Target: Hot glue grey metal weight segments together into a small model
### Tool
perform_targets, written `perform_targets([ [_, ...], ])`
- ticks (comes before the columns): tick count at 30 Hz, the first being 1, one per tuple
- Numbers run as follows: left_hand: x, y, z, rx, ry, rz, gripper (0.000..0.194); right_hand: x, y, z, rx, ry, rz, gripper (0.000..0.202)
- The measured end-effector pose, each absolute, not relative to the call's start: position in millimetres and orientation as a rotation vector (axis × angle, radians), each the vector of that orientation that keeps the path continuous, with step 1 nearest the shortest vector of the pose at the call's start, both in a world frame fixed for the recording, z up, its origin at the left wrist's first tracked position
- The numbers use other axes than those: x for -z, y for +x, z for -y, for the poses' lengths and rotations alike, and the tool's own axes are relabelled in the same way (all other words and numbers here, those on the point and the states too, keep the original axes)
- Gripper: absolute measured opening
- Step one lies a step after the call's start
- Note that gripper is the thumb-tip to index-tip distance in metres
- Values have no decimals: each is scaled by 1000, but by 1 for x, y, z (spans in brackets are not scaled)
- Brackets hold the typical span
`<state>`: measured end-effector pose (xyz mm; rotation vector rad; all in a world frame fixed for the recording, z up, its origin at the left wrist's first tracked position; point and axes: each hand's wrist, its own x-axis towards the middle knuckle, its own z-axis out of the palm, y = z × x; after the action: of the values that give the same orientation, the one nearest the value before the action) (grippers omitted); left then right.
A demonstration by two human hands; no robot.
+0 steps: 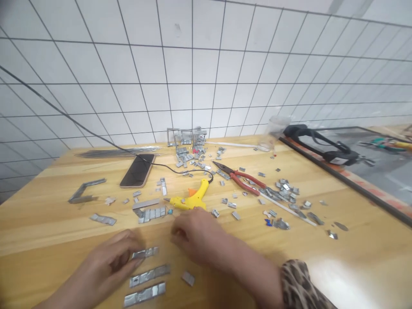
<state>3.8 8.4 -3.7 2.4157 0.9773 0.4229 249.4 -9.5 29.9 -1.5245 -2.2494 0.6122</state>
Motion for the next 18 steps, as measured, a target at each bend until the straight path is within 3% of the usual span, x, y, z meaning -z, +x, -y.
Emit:
perform_targets([
  [9, 6, 3, -11, -473, 2438, -927, 15, -54, 356, 9, -451, -2000, 2065, 25],
  [18, 10, 3, -13, -532, 2454, -894, 12, -28, 360, 20, -448, -2201, 2039, 9],
])
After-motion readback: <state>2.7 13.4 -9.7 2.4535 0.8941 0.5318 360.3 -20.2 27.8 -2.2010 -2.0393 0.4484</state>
